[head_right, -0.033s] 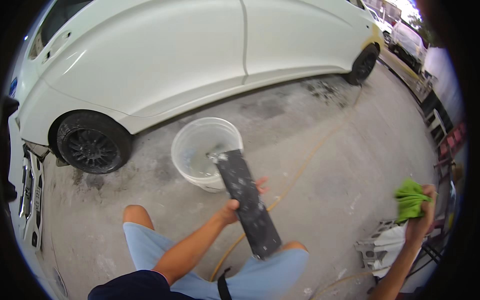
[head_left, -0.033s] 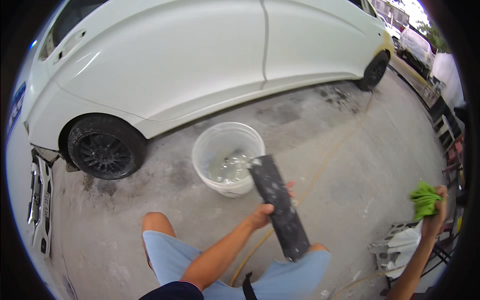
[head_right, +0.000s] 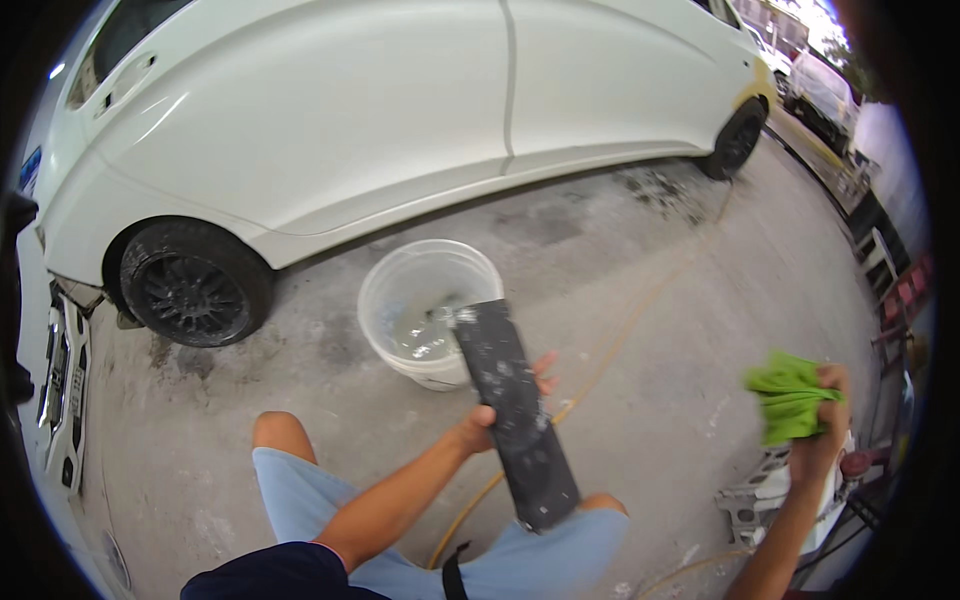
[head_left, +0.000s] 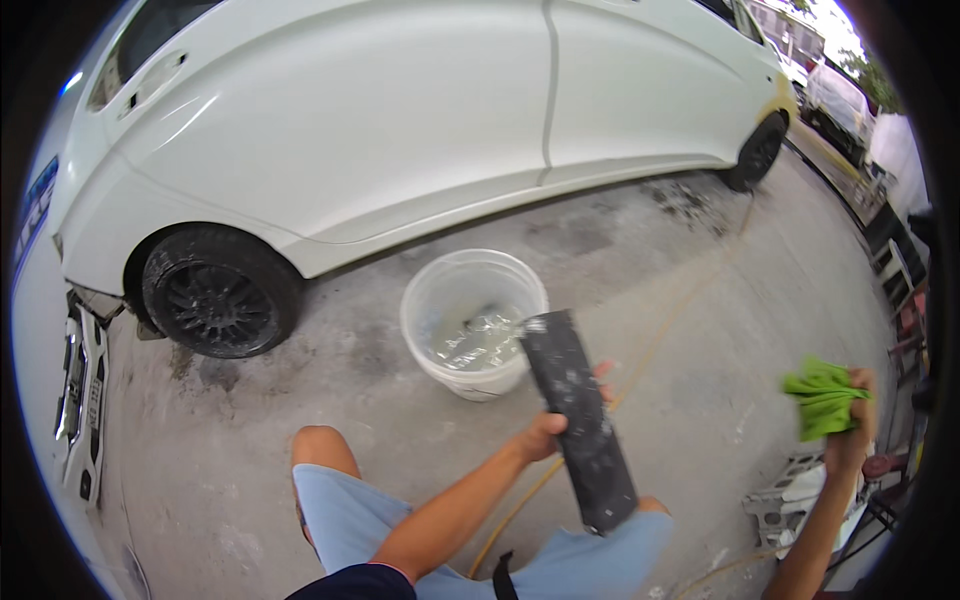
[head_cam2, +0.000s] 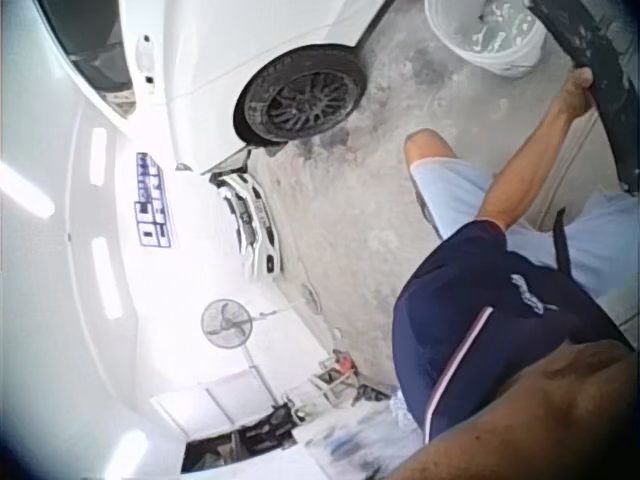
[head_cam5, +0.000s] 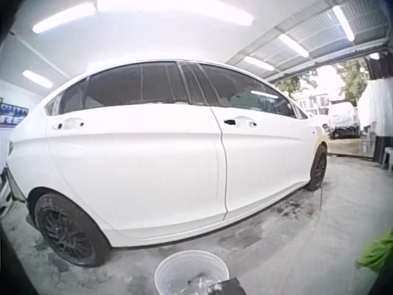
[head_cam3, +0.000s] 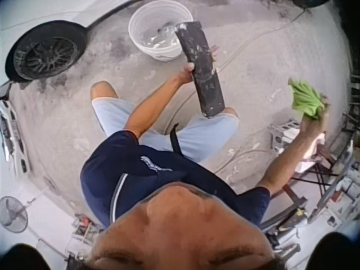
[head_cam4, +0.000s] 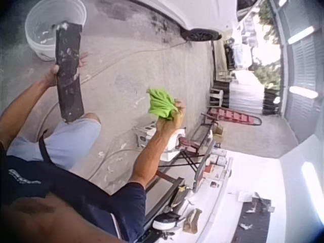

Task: The person sands the exterior surface of a white car door using a sanding block and a green cloth. They repeatedly dip the sanding block into a bucket of water and wipe the door while sanding. The person opens the door to sand the inner edge and continues sanding the outer panel.

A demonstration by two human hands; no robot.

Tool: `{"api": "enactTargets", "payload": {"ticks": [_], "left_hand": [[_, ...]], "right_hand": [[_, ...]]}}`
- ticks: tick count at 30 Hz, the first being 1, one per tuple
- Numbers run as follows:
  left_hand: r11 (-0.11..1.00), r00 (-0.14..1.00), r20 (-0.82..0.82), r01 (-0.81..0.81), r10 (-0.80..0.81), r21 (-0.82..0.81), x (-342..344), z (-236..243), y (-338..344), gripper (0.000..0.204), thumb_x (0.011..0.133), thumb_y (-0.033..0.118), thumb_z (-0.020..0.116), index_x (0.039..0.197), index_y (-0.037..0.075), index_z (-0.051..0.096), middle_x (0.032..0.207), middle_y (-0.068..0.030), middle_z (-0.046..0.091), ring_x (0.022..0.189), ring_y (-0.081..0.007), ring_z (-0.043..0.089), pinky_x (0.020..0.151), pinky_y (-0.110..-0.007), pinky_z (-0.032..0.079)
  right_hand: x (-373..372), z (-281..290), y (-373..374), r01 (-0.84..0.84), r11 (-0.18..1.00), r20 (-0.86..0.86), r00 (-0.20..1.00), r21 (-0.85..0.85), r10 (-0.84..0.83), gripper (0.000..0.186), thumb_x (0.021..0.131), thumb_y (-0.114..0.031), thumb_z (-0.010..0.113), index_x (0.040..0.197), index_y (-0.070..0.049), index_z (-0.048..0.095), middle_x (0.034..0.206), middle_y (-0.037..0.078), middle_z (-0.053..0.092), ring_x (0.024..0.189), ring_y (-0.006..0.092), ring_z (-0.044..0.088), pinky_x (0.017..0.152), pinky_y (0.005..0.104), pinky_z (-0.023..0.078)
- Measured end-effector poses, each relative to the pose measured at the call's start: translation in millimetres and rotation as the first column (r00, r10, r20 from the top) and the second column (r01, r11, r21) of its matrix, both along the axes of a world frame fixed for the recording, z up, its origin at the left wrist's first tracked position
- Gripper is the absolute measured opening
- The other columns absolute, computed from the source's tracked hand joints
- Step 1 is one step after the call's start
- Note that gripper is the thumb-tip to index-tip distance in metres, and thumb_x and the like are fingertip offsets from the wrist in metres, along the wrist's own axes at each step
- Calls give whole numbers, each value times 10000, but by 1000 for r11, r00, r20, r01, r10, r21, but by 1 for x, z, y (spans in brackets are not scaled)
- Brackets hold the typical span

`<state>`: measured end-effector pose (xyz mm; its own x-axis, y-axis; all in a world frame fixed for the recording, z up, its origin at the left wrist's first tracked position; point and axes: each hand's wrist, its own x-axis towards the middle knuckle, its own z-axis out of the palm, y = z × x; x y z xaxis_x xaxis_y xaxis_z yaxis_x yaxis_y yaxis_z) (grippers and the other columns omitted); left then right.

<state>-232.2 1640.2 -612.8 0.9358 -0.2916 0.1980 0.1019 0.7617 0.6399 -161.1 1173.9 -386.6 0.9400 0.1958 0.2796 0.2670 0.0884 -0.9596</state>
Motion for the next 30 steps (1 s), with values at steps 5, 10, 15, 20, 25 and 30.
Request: {"api": "enactTargets", "payload": {"ticks": [5, 10, 15, 20, 25, 30], "left_hand": [[980, 980, -9, -200, 199, -11, 7, 38, 92, 912, 812, 482, 811, 1498, 66, 378, 1321, -47, 564, 1205, -173, 559, 1031, -335, 459], [877, 908, -78, -371, 412, 307, 31, 61, 253, 612, 851, 465, 767, 1207, -7, 610, 1160, -114, 589, 1080, -194, 590, 943, -337, 477], [604, 835, -36, -366, 549, 708, 17, 76, 323, 684, 812, 575, 753, 1058, -61, 711, 1129, -258, 598, 1110, -370, 606, 997, -430, 467], [594, 859, -167, -182, 484, 784, -13, 85, 357, 769, 805, 661, 710, 1045, -69, 736, 1191, -332, 593, 1150, -454, 576, 1065, -466, 419], [986, 943, -332, 81, -29, 144, -52, 70, 416, 743, 947, 683, 569, 1218, 2, 690, 1229, -140, 662, 1160, -259, 631, 1065, -399, 435], [939, 938, -130, 296, -320, -175, -106, 51, 447, 687, 982, 591, 603, 1392, 45, 534, 1245, -80, 658, 1111, -166, 649, 962, -336, 523]], "right_hand": [[-25, -59, 335, -380, 866, -182, 924, -326, 337, 919, 828, -486, 755, 1557, -80, 371, 1524, 141, 430, 1348, 322, 478, 1042, 444, 465], [-55, -97, 556, -114, 766, 34, 984, -633, 175, 1000, 746, -345, 901, 1578, -139, 384, 1442, 227, 423, 1263, 367, 547, 991, 420, 521], [-101, -100, 671, 210, 664, 196, 976, -717, -97, 901, 772, -276, 882, 1533, -112, 430, 1285, 208, 539, 1145, 356, 607, 933, 443, 534], [-152, -87, 707, 387, 345, 385, 920, -855, -76, 562, 806, -125, 827, 1291, -28, 561, 1281, 233, 557, 1009, 441, 634, 886, 470, 539], [-199, -74, 709, 313, 618, 233, 950, -721, -210, 459, 872, -98, 772, 1272, -84, 546, 1137, 174, 646, 1031, 322, 676, 804, 437, 556], [-236, -77, 700, 69, 990, -560, 829, 125, 13, 822, 892, -271, 804, 1554, -138, 337, 1271, 135, 677, 1040, 232, 711, 883, 346, 592]]}}
